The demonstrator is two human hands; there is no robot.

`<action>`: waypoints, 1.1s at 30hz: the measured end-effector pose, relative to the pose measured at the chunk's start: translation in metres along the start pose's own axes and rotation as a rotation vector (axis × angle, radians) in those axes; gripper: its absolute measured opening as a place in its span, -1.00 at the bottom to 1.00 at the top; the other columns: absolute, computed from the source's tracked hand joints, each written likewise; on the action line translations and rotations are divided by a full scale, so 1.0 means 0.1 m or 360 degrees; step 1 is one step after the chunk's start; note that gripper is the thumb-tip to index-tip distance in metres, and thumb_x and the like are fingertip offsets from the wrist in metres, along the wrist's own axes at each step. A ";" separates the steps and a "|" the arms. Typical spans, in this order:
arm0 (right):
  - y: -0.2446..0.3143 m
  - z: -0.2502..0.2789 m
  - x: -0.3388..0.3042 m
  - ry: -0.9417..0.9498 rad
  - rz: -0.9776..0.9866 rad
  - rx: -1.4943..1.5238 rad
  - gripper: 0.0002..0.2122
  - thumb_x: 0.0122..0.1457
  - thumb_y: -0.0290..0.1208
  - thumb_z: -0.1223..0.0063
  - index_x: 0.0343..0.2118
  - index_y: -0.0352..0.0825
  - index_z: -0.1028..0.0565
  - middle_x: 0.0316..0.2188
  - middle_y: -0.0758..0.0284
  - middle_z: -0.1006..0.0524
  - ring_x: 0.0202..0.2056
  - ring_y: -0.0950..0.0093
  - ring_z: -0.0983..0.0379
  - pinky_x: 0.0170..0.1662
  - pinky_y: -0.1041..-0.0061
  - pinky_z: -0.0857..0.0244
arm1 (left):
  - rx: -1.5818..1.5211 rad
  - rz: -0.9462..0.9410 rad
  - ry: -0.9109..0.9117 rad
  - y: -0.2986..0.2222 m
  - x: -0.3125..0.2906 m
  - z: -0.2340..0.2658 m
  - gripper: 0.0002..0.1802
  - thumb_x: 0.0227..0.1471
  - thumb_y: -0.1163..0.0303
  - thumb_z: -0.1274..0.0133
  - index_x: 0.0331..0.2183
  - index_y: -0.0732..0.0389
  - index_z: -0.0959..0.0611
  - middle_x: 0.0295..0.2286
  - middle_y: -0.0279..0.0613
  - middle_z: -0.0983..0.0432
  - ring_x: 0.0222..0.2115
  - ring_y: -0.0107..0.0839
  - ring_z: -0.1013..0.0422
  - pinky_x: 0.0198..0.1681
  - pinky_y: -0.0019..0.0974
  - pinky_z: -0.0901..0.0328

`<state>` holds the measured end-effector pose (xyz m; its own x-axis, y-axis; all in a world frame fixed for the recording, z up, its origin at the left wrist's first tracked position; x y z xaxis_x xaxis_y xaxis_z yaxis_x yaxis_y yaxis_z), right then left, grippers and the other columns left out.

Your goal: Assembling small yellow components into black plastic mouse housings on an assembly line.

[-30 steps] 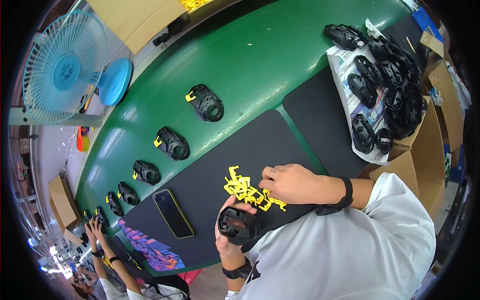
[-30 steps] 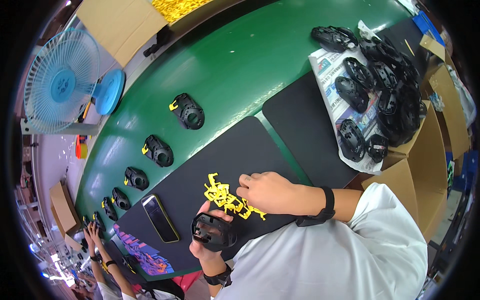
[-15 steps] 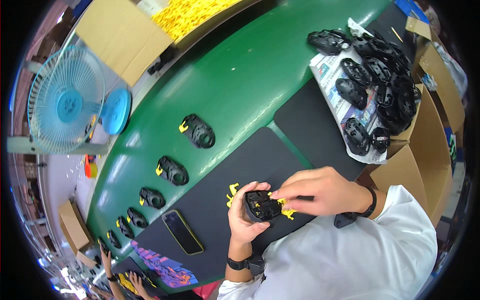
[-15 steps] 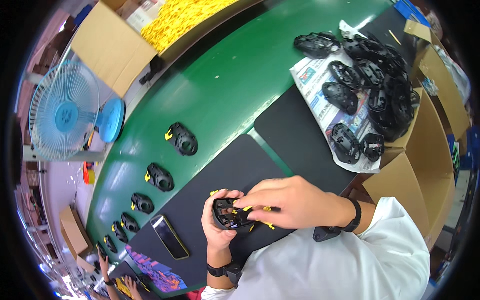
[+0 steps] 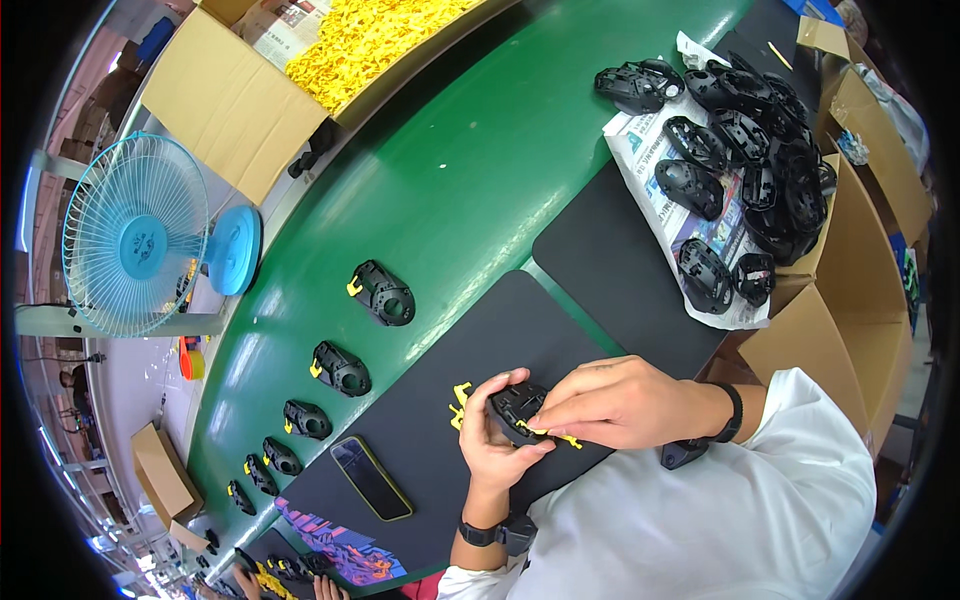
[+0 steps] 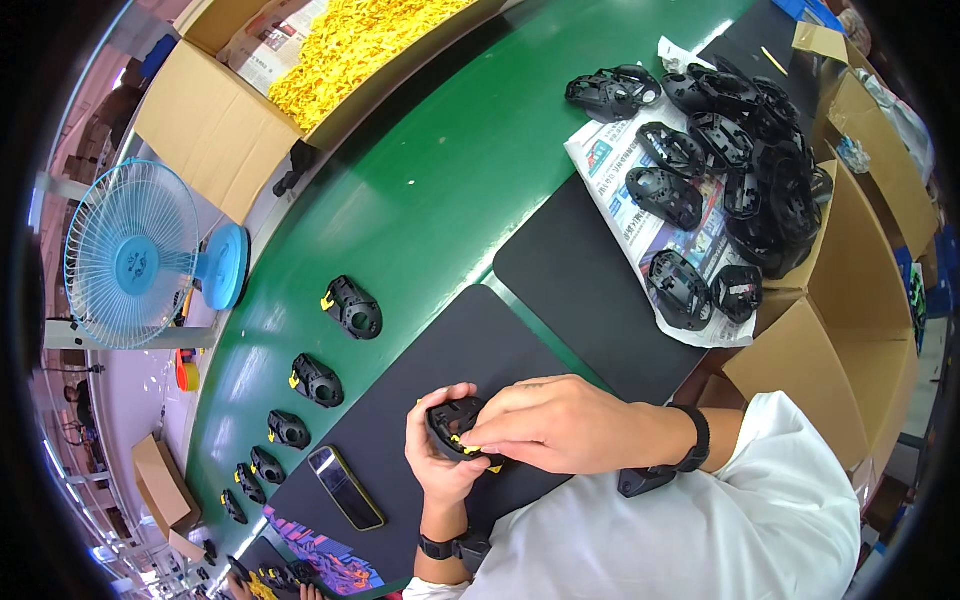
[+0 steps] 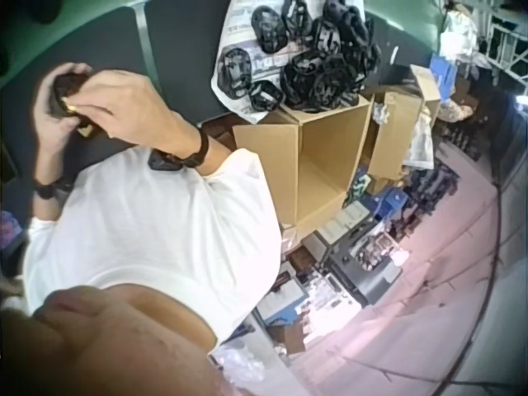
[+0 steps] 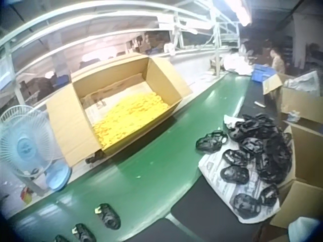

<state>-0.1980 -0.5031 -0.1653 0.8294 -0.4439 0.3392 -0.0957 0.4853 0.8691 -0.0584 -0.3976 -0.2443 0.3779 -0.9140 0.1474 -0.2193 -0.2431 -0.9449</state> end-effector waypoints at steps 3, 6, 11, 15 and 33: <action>0.00 0.00 0.01 0.0023 -0.0007 -0.0009 -0.78 0.02 -0.55 -0.26 -0.22 -0.23 -0.65 -0.31 0.39 -0.60 -0.39 0.45 -0.56 -0.32 0.54 -0.46 | 0.0076 -0.0033 0.0005 -0.01 -0.01 0.01 -0.04 -0.35 0.30 -0.52 0.07 0.38 -0.38 -0.03 0.09 -0.44 0.03 -0.15 -0.40 0.11 -0.15 -0.30; -0.02 -0.01 0.00 0.0035 0.0006 0.0010 -0.77 0.01 -0.55 -0.27 -0.22 -0.24 -0.65 -0.29 0.38 -0.61 -0.37 0.45 -0.55 -0.30 0.53 -0.45 | 0.0144 -0.0028 -0.0006 -0.01 -0.01 0.00 -0.05 -0.37 0.29 -0.52 0.05 0.38 -0.40 -0.04 0.09 -0.45 0.01 -0.16 -0.41 0.10 -0.15 -0.31; -0.03 -0.02 0.01 0.0219 0.0012 0.0182 -0.71 0.06 -0.60 -0.15 -0.12 -0.25 -0.59 -0.25 0.36 -0.51 -0.25 0.37 -0.49 -0.19 0.46 -0.40 | 0.0218 -0.0020 0.0021 0.00 -0.02 0.01 -0.03 -0.39 0.25 -0.53 0.04 0.39 -0.41 -0.04 0.10 -0.46 -0.01 -0.15 -0.43 0.07 -0.15 -0.35; 0.05 -0.08 -0.01 0.0272 0.0076 -0.0065 -0.62 0.05 -0.59 -0.13 -0.02 -0.18 -0.53 -0.14 0.36 -0.41 -0.18 0.35 -0.45 -0.17 0.48 -0.41 | 0.0275 -0.0145 -0.0130 -0.03 0.01 -0.02 -0.12 -0.26 0.19 -0.47 0.05 0.31 -0.41 -0.07 0.10 -0.47 -0.03 -0.06 -0.44 0.04 -0.06 -0.36; -0.23 0.29 -0.10 0.0335 -0.0301 0.0870 -0.45 0.19 -0.61 -0.03 0.27 -0.27 -0.23 0.35 0.20 -0.07 -0.08 0.41 -0.52 -0.01 0.41 -0.42 | 0.1385 -0.0757 0.0065 -0.21 0.73 0.05 0.09 -0.36 -0.07 -0.46 0.12 0.28 -0.36 -0.07 0.10 -0.42 -0.08 -0.09 -0.43 0.06 -0.03 -0.32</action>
<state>-0.2202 -0.5316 -0.1787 0.9451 -0.2992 0.1316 -0.1589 -0.0688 0.9849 -0.0212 -0.4578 -0.2152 0.2204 -0.7975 0.5616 0.6902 -0.2794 -0.6675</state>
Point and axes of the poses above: each hand's wrist, its own x-axis towards the middle knuckle, its own z-axis out of the back of the hand, y = z × x, the point moved 4 cm from there along x, towards the middle knuckle
